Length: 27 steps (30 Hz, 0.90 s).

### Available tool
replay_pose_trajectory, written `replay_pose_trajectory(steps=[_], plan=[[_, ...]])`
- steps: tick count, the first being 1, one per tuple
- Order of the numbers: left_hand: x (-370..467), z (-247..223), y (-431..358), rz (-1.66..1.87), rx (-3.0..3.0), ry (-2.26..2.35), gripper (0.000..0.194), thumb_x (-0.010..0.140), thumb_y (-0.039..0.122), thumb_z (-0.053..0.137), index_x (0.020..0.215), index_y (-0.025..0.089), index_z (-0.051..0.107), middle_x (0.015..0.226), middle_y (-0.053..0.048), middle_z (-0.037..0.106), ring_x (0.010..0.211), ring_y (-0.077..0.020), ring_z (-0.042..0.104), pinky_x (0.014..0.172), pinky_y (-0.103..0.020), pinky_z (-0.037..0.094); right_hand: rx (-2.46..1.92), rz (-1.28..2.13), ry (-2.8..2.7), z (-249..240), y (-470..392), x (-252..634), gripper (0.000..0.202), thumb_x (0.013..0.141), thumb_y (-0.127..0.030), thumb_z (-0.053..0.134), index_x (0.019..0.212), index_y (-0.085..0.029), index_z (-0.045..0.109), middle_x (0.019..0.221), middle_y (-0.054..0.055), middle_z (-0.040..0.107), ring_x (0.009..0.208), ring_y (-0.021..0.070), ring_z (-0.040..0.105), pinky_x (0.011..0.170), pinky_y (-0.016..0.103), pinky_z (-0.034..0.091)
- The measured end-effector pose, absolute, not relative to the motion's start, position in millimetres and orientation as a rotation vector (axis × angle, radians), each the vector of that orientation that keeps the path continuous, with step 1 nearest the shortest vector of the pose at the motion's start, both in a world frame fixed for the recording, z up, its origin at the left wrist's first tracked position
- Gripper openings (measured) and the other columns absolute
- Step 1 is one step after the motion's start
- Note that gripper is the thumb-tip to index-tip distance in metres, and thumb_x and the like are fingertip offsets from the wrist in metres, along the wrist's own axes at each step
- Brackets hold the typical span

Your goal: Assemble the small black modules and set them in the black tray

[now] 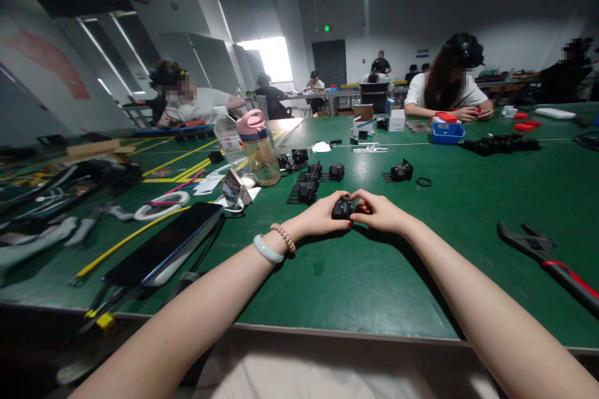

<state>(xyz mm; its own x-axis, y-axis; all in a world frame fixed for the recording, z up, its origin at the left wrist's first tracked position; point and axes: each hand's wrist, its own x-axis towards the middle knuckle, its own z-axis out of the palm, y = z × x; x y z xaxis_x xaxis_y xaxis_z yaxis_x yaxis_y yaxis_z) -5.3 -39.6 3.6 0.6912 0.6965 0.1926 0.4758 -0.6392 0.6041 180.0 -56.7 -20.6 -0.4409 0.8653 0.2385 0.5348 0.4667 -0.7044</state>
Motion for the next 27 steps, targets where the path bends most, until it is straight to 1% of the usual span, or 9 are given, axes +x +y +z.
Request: replay_pose_trajectory(steps=[10,16,22,27], plan=[[-6.7,1.9,-37.4,0.555,2.447,0.874,0.052,0.06,0.033,0.055,0.107,0.017,0.04,0.093,-0.004,0.054,0.079,-0.0166,0.051,0.07,-0.028,0.04,-1.164,0.73,-2.126,-20.1,-57.0,180.5,0.038,0.07,-0.04,0.048,0.101,-0.018,0.046,0.074,0.001,0.054,0.061,0.0103,0.046,0.057,0.023,0.035],[-4.9,0.9,-37.5,0.565,2.421,0.877,0.052,0.06,0.031,0.056,0.108,0.018,0.04,0.093,-0.004,0.053,0.081,-0.0165,0.051,0.072,-0.028,0.039,-1.185,0.687,-2.135,-19.9,-56.3,180.8,0.036,0.072,-0.04,0.045,0.099,-0.018,0.049,0.076,0.002,0.056,0.061,0.0104,0.045,0.058,0.023,0.036],[-4.3,0.1,-37.0,0.551,2.42,0.901,0.056,0.059,0.031,0.057,0.11,0.017,0.038,0.095,-0.004,0.052,0.083,-0.0171,0.05,0.073,-0.028,0.039,-1.196,0.68,-2.128,-20.4,-54.5,180.2,0.036,0.073,-0.042,0.043,0.096,-0.016,0.053,0.082,0.004,0.058,0.069,0.0129,0.049,0.064,0.026,0.038],[-5.0,-1.4,-35.4,0.54,2.449,0.892,0.057,0.059,0.034,0.056,0.111,0.018,0.037,0.095,-0.004,0.052,0.082,-0.0169,0.051,0.072,-0.028,0.039,-1.186,0.691,-2.125,-22.9,-53.4,180.6,0.036,0.073,-0.042,0.043,0.096,-0.016,0.052,0.085,0.004,0.058,0.072,0.0136,0.051,0.066,0.026,0.039]])
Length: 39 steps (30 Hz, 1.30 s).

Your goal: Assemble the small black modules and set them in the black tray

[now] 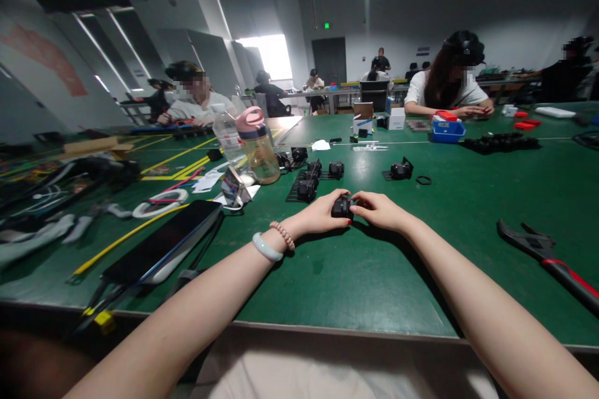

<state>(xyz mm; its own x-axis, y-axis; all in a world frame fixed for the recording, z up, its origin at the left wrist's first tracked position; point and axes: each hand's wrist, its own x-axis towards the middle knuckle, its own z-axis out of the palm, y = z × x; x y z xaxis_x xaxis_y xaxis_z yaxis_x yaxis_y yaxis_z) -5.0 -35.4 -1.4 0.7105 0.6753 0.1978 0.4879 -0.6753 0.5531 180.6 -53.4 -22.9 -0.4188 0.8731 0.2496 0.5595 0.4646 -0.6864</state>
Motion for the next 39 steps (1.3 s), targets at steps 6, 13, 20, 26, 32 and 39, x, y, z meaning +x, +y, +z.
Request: replay_pose_trajectory(steps=[6,13,20,26,32,39], plan=[[-6.5,-1.0,-35.4,0.55,2.455,0.878,0.056,0.06,0.035,0.055,0.11,0.018,0.038,0.094,-0.005,0.053,0.081,-0.0173,0.051,0.07,-0.028,0.04,-1.141,0.741,-2.104,-22.9,-56.3,181.1,0.043,0.069,-0.04,0.05,0.105,-0.018,0.042,0.08,0.003,0.057,0.067,0.0123,0.05,0.06,0.025,0.04],[-6.0,-0.9,-37.0,0.569,2.407,0.872,0.054,0.059,0.033,0.056,0.108,0.017,0.04,0.095,-0.005,0.053,0.082,-0.0178,0.051,0.073,-0.029,0.039,-1.101,0.749,-2.107,-24.2,-56.8,180.3,0.041,0.066,-0.036,0.053,0.101,-0.019,0.04,0.075,0.0,0.053,0.062,0.0099,0.047,0.056,0.022,0.037],[-5.7,1.6,-38.8,0.568,2.401,0.872,0.054,0.058,0.031,0.057,0.107,0.017,0.041,0.092,-0.004,0.054,0.08,-0.0175,0.051,0.071,-0.028,0.039,-1.13,0.742,-2.105,-24.0,-56.1,180.0,0.038,0.068,-0.038,0.051,0.099,-0.018,0.043,0.075,0.0,0.054,0.061,0.0095,0.046,0.056,0.023,0.036],[-5.0,2.0,-39.6,0.559,2.4,0.896,0.052,0.058,0.03,0.057,0.105,0.017,0.041,0.09,-0.003,0.053,0.079,-0.0165,0.051,0.069,-0.027,0.04,-1.177,0.711,-2.103,-22.6,-56.9,180.5,0.038,0.068,-0.04,0.049,0.098,-0.018,0.046,0.075,0.001,0.055,0.06,0.0098,0.045,0.056,0.023,0.036],[-5.5,0.1,-38.2,0.572,2.425,0.865,0.051,0.059,0.031,0.056,0.105,0.017,0.041,0.088,-0.002,0.053,0.077,-0.0154,0.051,0.068,-0.026,0.039,-1.197,0.685,-2.116,-21.2,-57.0,179.9,0.036,0.071,-0.041,0.045,0.097,-0.017,0.049,0.076,0.002,0.056,0.059,0.0098,0.045,0.057,0.023,0.036],[-5.7,-1.3,-37.3,0.562,2.441,0.857,0.052,0.059,0.031,0.057,0.107,0.018,0.04,0.09,-0.002,0.053,0.078,-0.0155,0.051,0.069,-0.026,0.039,-1.211,0.685,-2.114,-20.5,-57.3,180.0,0.036,0.071,-0.042,0.044,0.097,-0.017,0.05,0.077,0.002,0.056,0.061,0.0103,0.046,0.058,0.024,0.036]])
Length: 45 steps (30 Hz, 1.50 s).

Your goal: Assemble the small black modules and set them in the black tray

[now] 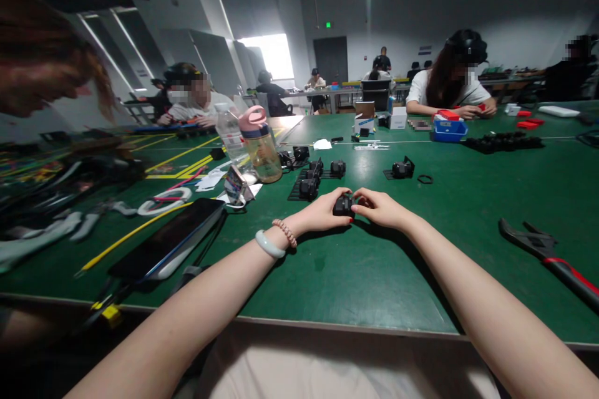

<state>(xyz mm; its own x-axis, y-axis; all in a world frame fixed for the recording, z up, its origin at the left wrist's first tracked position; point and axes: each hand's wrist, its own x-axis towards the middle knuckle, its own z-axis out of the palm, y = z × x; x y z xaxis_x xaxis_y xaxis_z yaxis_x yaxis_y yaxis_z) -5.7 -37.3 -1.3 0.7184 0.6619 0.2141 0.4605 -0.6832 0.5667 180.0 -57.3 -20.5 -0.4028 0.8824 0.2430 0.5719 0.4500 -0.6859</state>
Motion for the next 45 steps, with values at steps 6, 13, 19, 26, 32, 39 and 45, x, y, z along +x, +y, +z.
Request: replay_pose_trajectory(steps=[6,13,19,26,32,39,45], plan=[[-5.3,0.9,-39.8,0.571,2.433,0.868,0.052,0.059,0.03,0.056,0.107,0.018,0.04,0.09,-0.002,0.053,0.078,-0.0156,0.051,0.069,-0.026,0.039,-1.213,0.672,-2.125,-20.0,-58.0,180.2,0.036,0.072,-0.042,0.044,0.098,-0.018,0.049,0.079,0.002,0.056,0.063,0.0107,0.046,0.059,0.024,0.037],[-4.8,3.4,-42.5,0.54,2.408,0.915,0.051,0.059,0.03,0.056,0.106,0.017,0.041,0.087,-0.002,0.053,0.076,-0.0158,0.051,0.067,-0.026,0.039,-1.215,0.664,-2.138,-21.4,-57.2,180.5,0.036,0.072,-0.042,0.043,0.098,-0.018,0.05,0.08,0.002,0.056,0.064,0.011,0.046,0.06,0.024,0.037],[-5.3,-0.2,-40.2,0.554,2.433,0.874,0.052,0.06,0.031,0.056,0.108,0.017,0.04,0.088,-0.002,0.054,0.076,-0.0151,0.051,0.068,-0.026,0.039,-1.232,0.654,-2.142,-23.2,-55.8,180.6,0.038,0.073,-0.044,0.042,0.098,-0.018,0.05,0.079,0.002,0.056,0.063,0.0107,0.046,0.059,0.024,0.036],[-5.6,-2.2,-38.6,0.56,2.42,0.901,0.057,0.058,0.034,0.057,0.109,0.017,0.039,0.091,-0.003,0.053,0.079,-0.0165,0.051,0.069,-0.027,0.039,-1.223,0.683,-2.13,-23.3,-54.7,180.3,0.037,0.072,-0.043,0.042,0.096,-0.017,0.052,0.078,0.003,0.057,0.065,0.0122,0.047,0.061,0.025,0.037],[-6.8,-0.9,-39.1,0.563,2.422,0.896,0.056,0.059,0.035,0.057,0.109,0.017,0.039,0.092,-0.004,0.053,0.08,-0.017,0.051,0.07,-0.028,0.04,-1.195,0.698,-2.105,-24.5,-55.5,179.9,0.038,0.072,-0.043,0.044,0.1,-0.018,0.047,0.073,0.001,0.054,0.061,0.0108,0.046,0.057,0.024,0.037],[-7.3,-0.4,-38.5,0.564,2.406,0.915,0.057,0.057,0.034,0.058,0.109,0.017,0.04,0.094,-0.005,0.054,0.082,-0.0177,0.051,0.071,-0.028,0.04,-1.107,0.805,-2.113,-21.5,-58.6,179.1,0.043,0.069,-0.038,0.049,0.106,-0.019,0.039,0.072,0.0,0.052,0.06,0.0097,0.045,0.055,0.022,0.036],[-6.6,-0.2,-37.4,0.554,2.42,0.897,0.058,0.058,0.035,0.058,0.11,0.017,0.039,0.098,-0.007,0.053,0.086,-0.0188,0.051,0.074,-0.03,0.04,-1.106,0.779,-2.124,-22.3,-57.7,179.7,0.045,0.065,-0.035,0.055,0.104,-0.019,0.039,0.073,-0.001,0.051,0.061,0.0098,0.045,0.057,0.023,0.036]])
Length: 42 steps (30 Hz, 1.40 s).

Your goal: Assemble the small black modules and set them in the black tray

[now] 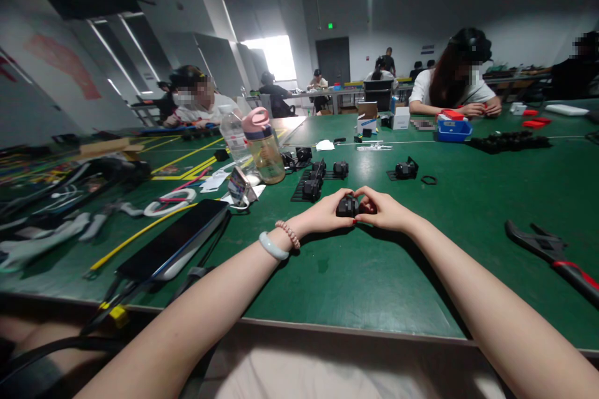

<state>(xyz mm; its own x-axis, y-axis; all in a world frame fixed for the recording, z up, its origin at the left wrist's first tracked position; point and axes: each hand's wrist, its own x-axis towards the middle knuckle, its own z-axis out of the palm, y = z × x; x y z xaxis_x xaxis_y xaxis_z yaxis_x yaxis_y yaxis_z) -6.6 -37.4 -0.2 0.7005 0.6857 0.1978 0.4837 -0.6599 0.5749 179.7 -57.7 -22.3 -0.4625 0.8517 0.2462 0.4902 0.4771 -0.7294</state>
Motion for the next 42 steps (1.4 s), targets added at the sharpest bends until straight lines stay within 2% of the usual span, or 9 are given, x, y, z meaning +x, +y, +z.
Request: replay_pose_trajectory(steps=[31,42], plan=[[-4,3,-36,0.536,2.421,0.868,0.054,0.059,0.032,0.056,0.108,0.017,0.04,0.092,-0.004,0.054,0.08,-0.0171,0.051,0.071,-0.028,0.04,-1.139,0.746,-2.111,-23,-54,182,0.04,0.066,-0.038,0.052,0.1,-0.018,0.044,0.072,0.0,0.052,0.061,0.0097,0.045,0.057,0.023,0.036],[-5,3,-36,0.565,2.433,0.877,0.049,0.06,0.033,0.055,0.106,0.019,0.042,0.092,-0.004,0.054,0.079,-0.0167,0.052,0.072,-0.027,0.04,-1.136,0.724,-2.088,-24,-46,177,0.035,0.059,-0.031,0.057,0.089,-0.018,0.045,0.073,-0.002,0.051,0.057,0.0081,0.041,0.052,0.021,0.034]])
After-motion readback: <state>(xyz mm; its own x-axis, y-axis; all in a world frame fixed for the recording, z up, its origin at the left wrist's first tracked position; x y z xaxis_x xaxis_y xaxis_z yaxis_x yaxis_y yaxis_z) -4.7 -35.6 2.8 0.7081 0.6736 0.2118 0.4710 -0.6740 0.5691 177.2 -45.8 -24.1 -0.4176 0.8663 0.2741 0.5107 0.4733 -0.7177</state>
